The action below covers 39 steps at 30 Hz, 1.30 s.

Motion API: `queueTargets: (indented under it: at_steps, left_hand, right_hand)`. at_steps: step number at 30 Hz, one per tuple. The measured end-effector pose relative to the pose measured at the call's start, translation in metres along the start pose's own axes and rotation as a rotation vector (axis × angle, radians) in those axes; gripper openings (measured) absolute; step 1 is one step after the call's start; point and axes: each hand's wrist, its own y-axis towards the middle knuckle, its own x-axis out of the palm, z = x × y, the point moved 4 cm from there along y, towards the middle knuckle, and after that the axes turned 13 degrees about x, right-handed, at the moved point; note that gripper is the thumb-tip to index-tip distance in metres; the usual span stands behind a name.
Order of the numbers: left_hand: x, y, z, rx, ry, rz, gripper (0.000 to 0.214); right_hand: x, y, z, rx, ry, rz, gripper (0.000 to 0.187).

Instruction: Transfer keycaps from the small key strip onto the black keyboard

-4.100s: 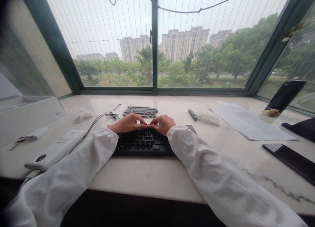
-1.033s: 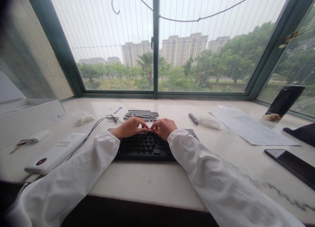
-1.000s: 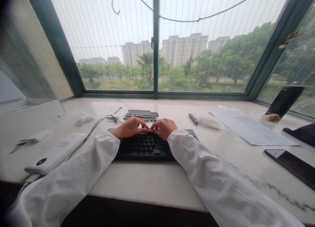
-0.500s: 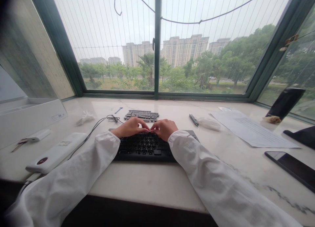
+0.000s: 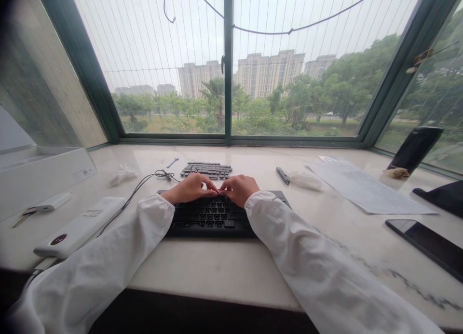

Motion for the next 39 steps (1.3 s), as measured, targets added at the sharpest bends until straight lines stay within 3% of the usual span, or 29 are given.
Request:
queueTargets:
  at_steps: [25, 32, 39]
  left_hand:
    - [-0.003, 0.001, 0.007, 0.043, 0.11, 0.003, 0.019]
    - [-0.003, 0.001, 0.008, -0.021, 0.08, 0.032, 0.023]
    - [-0.003, 0.002, 0.009, -0.118, 0.148, 0.007, 0.027]
  right_hand:
    - [0.0, -0.002, -0.002, -0.005, -0.03, -0.002, 0.017]
    - [-0.007, -0.01, -0.017, -0.13, -0.2, 0.019, 0.022]
    - [-0.01, -0.015, -0.033, -0.264, -0.39, -0.062, 0.025]
